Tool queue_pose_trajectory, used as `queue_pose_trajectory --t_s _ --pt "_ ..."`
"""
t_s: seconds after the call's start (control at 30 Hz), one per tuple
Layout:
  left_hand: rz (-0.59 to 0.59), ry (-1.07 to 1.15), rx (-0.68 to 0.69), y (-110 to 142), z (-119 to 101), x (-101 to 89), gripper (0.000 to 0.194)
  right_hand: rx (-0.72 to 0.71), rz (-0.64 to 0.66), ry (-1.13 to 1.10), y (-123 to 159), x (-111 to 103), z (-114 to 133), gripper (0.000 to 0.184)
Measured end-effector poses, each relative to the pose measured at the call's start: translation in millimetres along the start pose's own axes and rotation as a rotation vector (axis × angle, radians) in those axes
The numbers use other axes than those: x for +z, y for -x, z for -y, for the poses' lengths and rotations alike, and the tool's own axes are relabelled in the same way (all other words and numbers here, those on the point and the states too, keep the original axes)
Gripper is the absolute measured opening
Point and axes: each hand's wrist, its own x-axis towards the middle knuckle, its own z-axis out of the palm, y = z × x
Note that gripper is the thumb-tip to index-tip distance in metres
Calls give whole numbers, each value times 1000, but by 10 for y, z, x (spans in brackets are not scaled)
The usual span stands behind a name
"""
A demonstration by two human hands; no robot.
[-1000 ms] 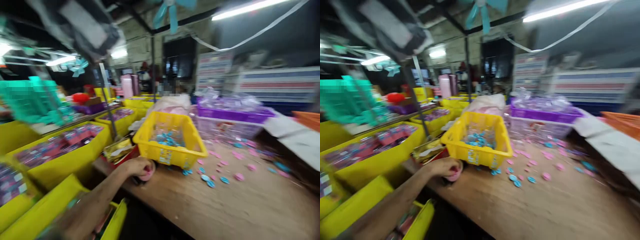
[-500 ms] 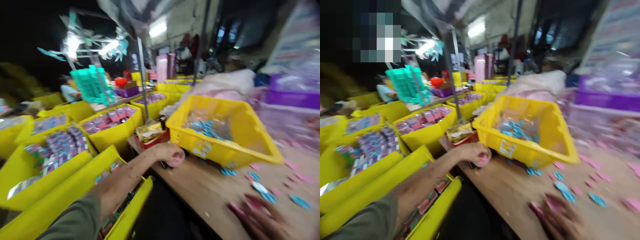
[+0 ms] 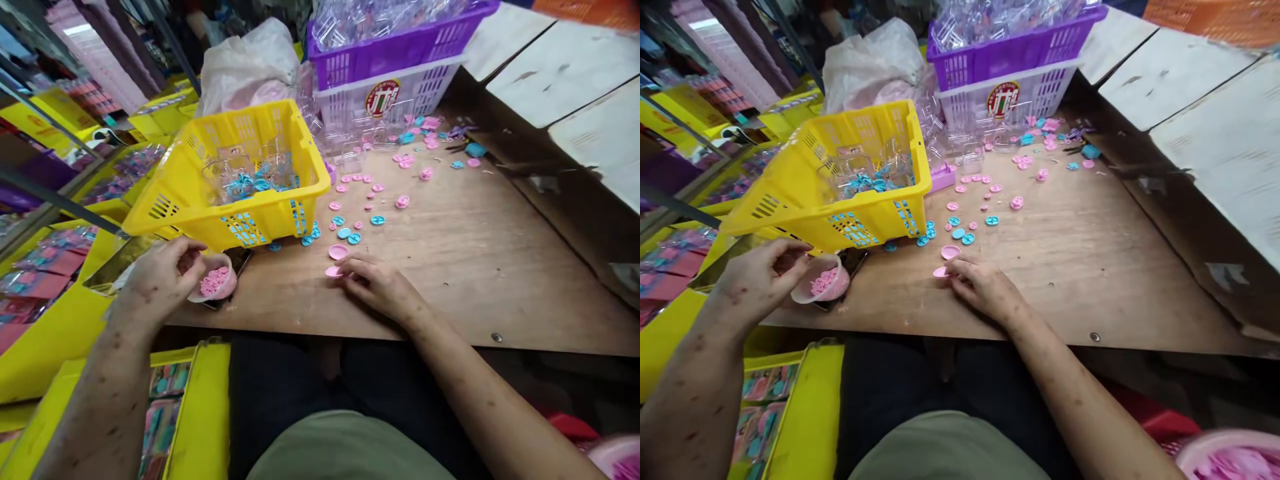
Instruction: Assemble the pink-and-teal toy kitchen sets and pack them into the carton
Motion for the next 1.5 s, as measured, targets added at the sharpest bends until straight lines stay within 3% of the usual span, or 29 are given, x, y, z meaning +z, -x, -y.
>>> queue_pose_trajectory --t_s 0.2,0.27,0.4,0.53,0.63,0.73,0.83,0.97,1.1,1.2,1.3,1.4,1.5 --pt "105 -55 -13 36 187 98 28 0 32 -96 -13 11 -10 8" --pt "89 -67 -18 54 285 140 22 2 83 -139 -13 4 12 5" --pt "0 -17 100 64 385 150 14 93 111 -197 -1 -20 74 3" --pt "-53 -7 32 121 335 73 17 157 55 -266 -3 -30 99 7" --pt "-127 50 11 191 245 37 17 82 55 -216 -24 -26 61 10" --pt "-199 250 -43 257 68 46 17 -10 70 -228 -35 -23 20 12" --pt "-134 580 -117 296 -244 116 27 4 129 -210 -16 -25 29 15" --pt "-6 934 -115 213 -674 371 35 40 138 -139 7 -20 74 19" --pt "1 1102 -112 17 -820 718 36 34 99 -134 -3 -6 75 14" --pt "57 1146 -125 -74 -829 936 35 5 79 -153 -12 -16 81 12" --pt "90 1051 -29 -100 -880 1097 25 46 84 -179 -18 -35 102 3" --pt "96 886 89 -97 -987 1191 18 102 83 -170 -30 -26 111 14" --pt "147 759 166 -91 -1100 1228 18 114 63 -163 -35 13 83 11"
